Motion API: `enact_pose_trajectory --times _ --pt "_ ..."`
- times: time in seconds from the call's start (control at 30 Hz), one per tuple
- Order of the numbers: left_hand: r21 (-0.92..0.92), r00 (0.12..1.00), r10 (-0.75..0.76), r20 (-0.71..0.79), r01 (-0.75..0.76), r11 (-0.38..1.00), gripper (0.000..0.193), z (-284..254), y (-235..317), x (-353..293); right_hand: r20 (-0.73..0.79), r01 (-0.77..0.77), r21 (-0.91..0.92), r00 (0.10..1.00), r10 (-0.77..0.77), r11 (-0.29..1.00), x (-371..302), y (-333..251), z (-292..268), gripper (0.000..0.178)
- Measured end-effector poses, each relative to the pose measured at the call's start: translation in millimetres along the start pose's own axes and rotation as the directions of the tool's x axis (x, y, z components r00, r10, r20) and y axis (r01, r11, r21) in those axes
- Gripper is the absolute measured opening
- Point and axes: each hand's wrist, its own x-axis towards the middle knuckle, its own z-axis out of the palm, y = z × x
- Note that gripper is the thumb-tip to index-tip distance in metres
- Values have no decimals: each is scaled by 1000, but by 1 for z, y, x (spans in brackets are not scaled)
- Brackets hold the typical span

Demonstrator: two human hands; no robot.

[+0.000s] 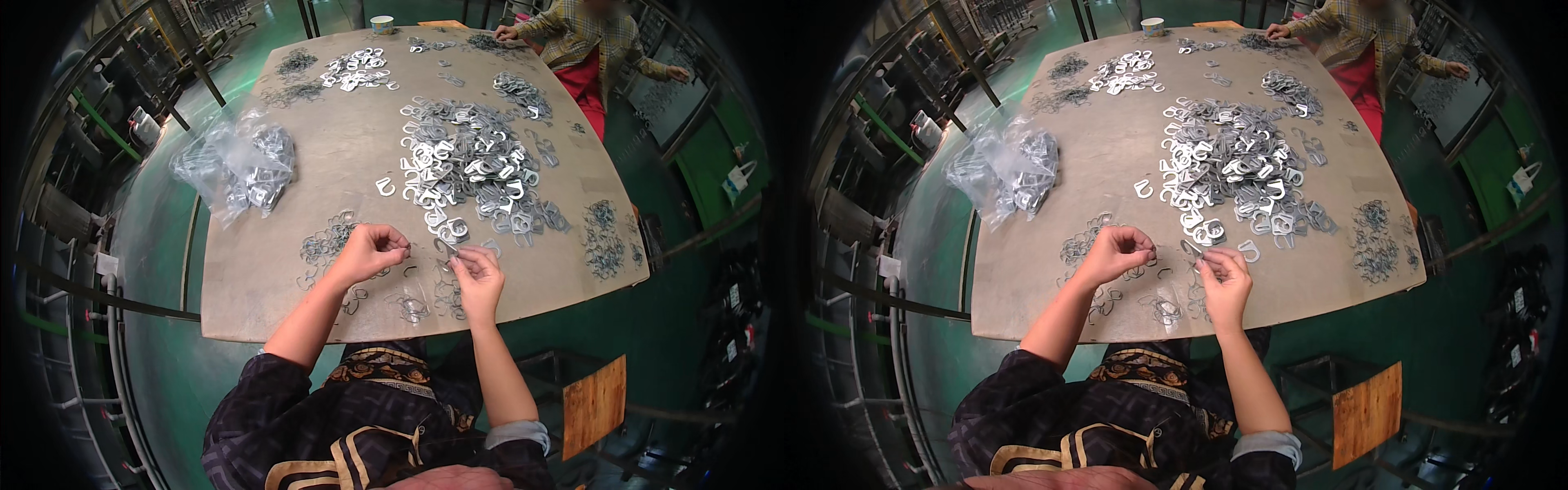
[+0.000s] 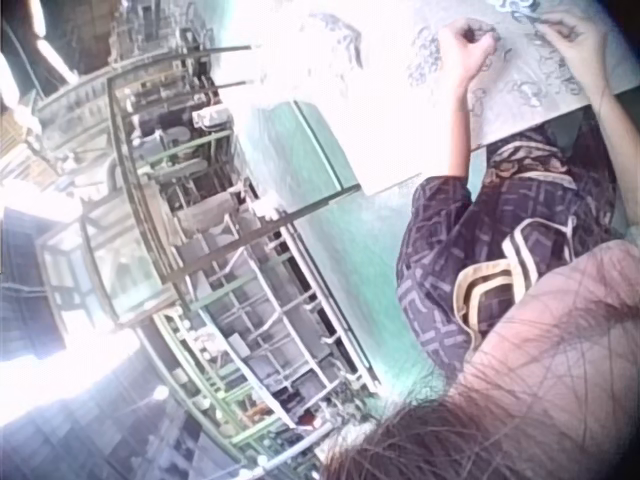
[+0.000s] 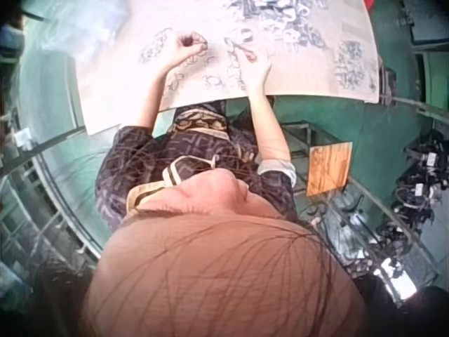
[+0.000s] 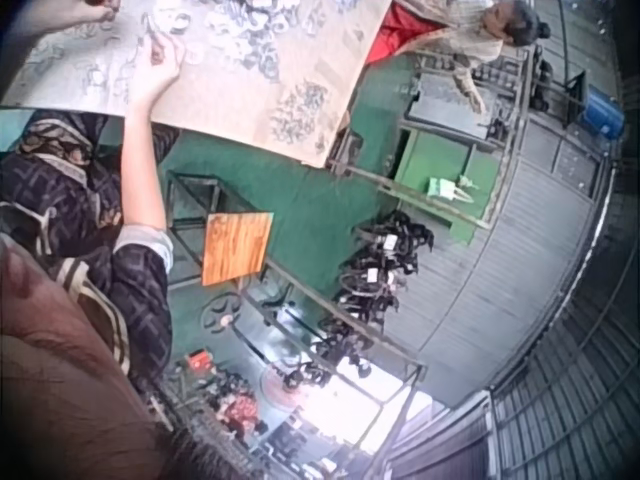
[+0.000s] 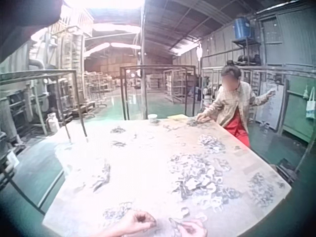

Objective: The person sits at a table and repeatedly picks up small metal hooks and wire loops, joining them by hand into assembled units. They place the finished assemblies into a hanging wire basket and continue the process with additional parts from the table.

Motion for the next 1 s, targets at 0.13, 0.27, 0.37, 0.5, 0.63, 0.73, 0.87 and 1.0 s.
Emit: enact_pose_trajectory --times 0.13,0.27,0.37,0.5,0.63,0.73,0.87,1.0 --pt "-20 973 232 1 -232 973 12 14 24 -6 32 8 -56 999 -6 998 -3 -4 10 15" --pt "152 936 345 -75 -331 931 11 24 28 -5 59 51 -104 997 -45 993 -6 -11 16 16" --pt "183 915 394 -90 -374 909 11 31 25 -3 77 74 -151 995 -63 986 -9 -12 17 16" --pt "-150 962 264 -72 -272 951 11 34 17 -6 145 126 -83 983 -113 989 -4 -17 13 15" --pt "-159 954 272 -125 -290 944 10 24 16 -12 15 17 -451 1000 -12 893 33 28 -19 24" --pt "-138 954 272 -123 -288 948 9 22 19 -13 -19 36 -758 997 -77 652 54 61 -24 38" --pt "-105 948 295 -119 -308 946 9 18 22 -16 119 159 -898 985 -122 411 66 62 -10 47" --pt "-82 950 284 -126 -295 952 8 17 18 -18 92 -33 -824 977 191 565 77 40 -7 40"
